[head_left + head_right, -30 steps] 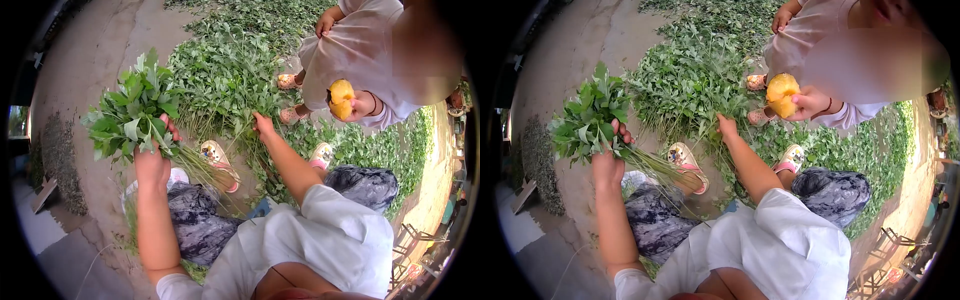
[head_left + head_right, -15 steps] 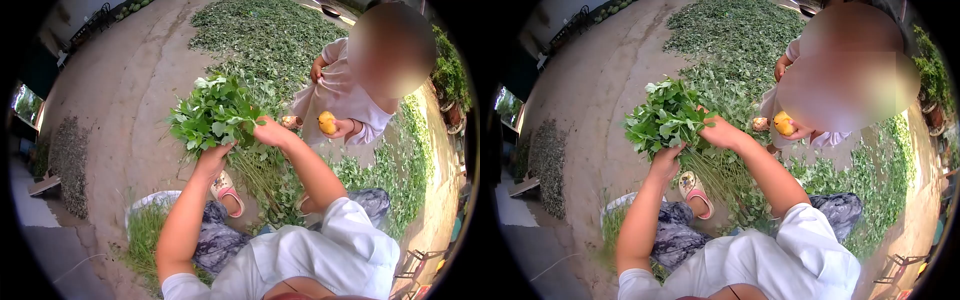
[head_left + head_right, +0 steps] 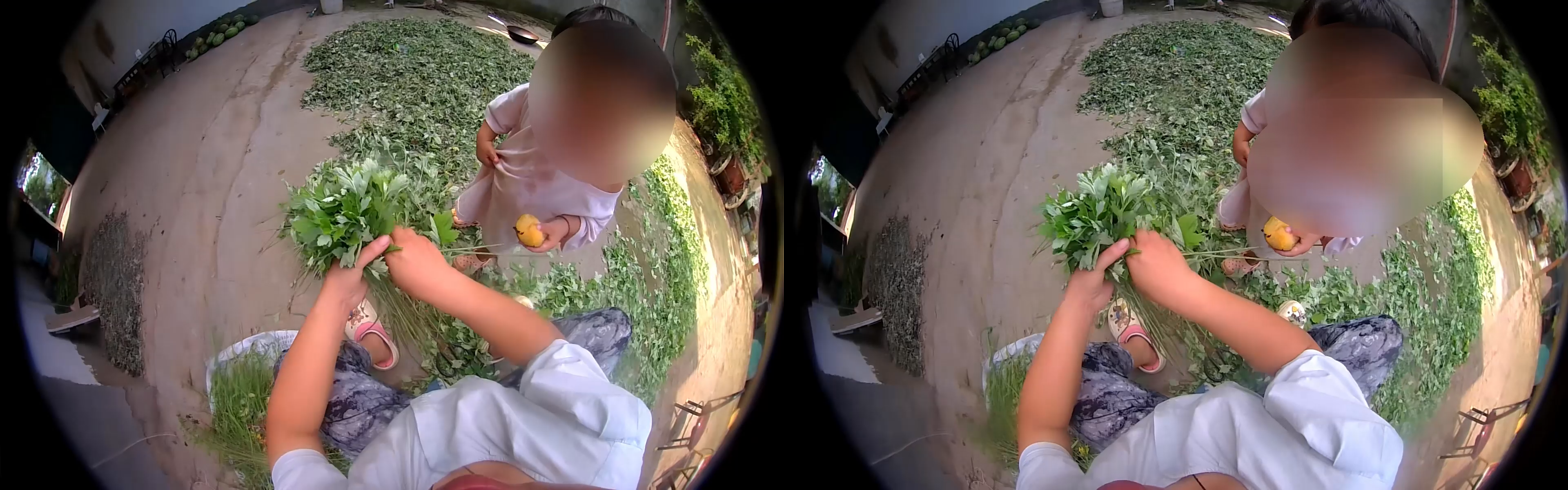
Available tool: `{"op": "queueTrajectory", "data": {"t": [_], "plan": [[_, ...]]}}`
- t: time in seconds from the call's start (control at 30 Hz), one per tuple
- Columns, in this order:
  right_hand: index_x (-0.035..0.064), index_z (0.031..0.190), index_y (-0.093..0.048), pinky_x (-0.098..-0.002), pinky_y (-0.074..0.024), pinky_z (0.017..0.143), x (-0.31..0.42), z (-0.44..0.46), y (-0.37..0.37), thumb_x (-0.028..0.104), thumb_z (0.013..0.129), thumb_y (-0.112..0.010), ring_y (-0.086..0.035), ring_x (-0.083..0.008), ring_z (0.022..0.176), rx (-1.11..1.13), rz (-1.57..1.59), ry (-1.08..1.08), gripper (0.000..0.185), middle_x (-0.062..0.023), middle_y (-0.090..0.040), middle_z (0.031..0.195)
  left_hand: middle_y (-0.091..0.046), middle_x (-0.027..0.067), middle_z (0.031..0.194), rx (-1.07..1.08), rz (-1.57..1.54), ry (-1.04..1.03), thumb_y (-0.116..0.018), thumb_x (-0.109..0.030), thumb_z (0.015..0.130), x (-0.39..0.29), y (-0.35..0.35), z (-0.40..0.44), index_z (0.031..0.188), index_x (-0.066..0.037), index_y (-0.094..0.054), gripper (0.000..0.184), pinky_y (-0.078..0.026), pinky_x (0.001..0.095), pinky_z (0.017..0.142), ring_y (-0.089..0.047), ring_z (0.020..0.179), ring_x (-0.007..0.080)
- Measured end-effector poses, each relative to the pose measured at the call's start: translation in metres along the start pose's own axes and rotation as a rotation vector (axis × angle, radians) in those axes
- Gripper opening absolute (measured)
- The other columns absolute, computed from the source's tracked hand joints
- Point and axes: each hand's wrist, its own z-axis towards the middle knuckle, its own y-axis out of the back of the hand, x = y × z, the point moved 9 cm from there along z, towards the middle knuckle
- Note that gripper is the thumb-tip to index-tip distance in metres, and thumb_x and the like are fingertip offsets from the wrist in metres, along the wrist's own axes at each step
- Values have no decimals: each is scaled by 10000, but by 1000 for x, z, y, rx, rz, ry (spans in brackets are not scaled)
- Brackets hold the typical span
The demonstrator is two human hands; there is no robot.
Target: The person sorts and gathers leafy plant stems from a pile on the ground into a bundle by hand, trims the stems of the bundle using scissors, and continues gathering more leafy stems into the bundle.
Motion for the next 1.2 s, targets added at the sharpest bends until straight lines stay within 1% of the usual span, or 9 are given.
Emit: {"op": "queueTrajectory", "data": {"t": [0.23,0.5,0.67,0.73,0.77,0.83,0.9,0.97,1.2], "plan": [[-7,872,-482,-370,-448,621,-16,-27,-6,23,673,-490,-509,-317,766,-399,222,-53,202,-155,-480,809,-573,50,951,-93,-155,166,-618,-48,733,38,20,1,972,-44,-549,249,-443,325,776,-543,876,185],[35,843,-428,-371,-425,539,-51,-68,-47,57,691,-490,-518,-300,656,-327,166,163,166,-128,-478,749,-556,44,940,-94,-261,210,-568,-52,767,60,21,-11,983,-51,-526,220,-447,323,749,-535,852,177],[54,947,-478,-420,-452,666,-256,-222,-139,156,779,-434,-551,-258,831,370,-311,-460,201,-87,-538,893,-564,55,839,-28,-391,40,-475,-185,837,-21,55,4,883,-55,-529,148,-444,336,698,-534,763,180],[100,1034,-549,-507,-215,940,-309,-296,-110,192,805,-434,-386,-217,1131,669,-909,-841,272,-69,-512,1122,-562,73,821,-45,-424,145,-443,-225,853,-7,56,0,868,-40,-524,203,-451,353,689,-533,761,205],[100,1034,-549,-507,-215,940,-306,-283,-98,192,805,-434,-386,-217,1131,660,-911,-834,272,-69,-512,1122,-563,82,825,-21,-405,167,-451,-223,849,-4,45,-1,872,-35,-522,202,-452,350,690,-533,764,208],[102,1045,-565,-456,-295,923,-302,-271,-96,228,800,-451,-444,-229,1103,894,-672,-893,298,-80,-503,1167,-559,113,842,8,-418,219,-463,-214,842,3,35,-1,887,-17,-511,207,-453,346,709,-535,782,218],[11,846,-608,-366,-457,673,-273,-217,-128,216,758,-484,-592,-292,732,662,-207,-597,255,-163,-612,840,-556,120,859,18,-439,250,-461,-210,843,6,30,-2,889,-10,-507,211,-453,348,719,-534,795,223],[12,761,-555,-308,-391,524,-181,-145,-99,271,781,-540,-515,-143,563,493,583,-450,260,-75,-552,598,-546,147,931,97,-470,273,-448,-209,846,9,27,1,893,5,-503,226,-448,372,767,-529,857,248],[44,987,-561,-231,-405,572,-39,-73,-11,178,812,-555,-498,-69,668,314,1176,-8,221,-35,-564,763,-526,169,1029,221,-402,125,-376,-233,867,-18,22,-1,978,34,-503,316,-383,418,891,-479,1026,285]]}}
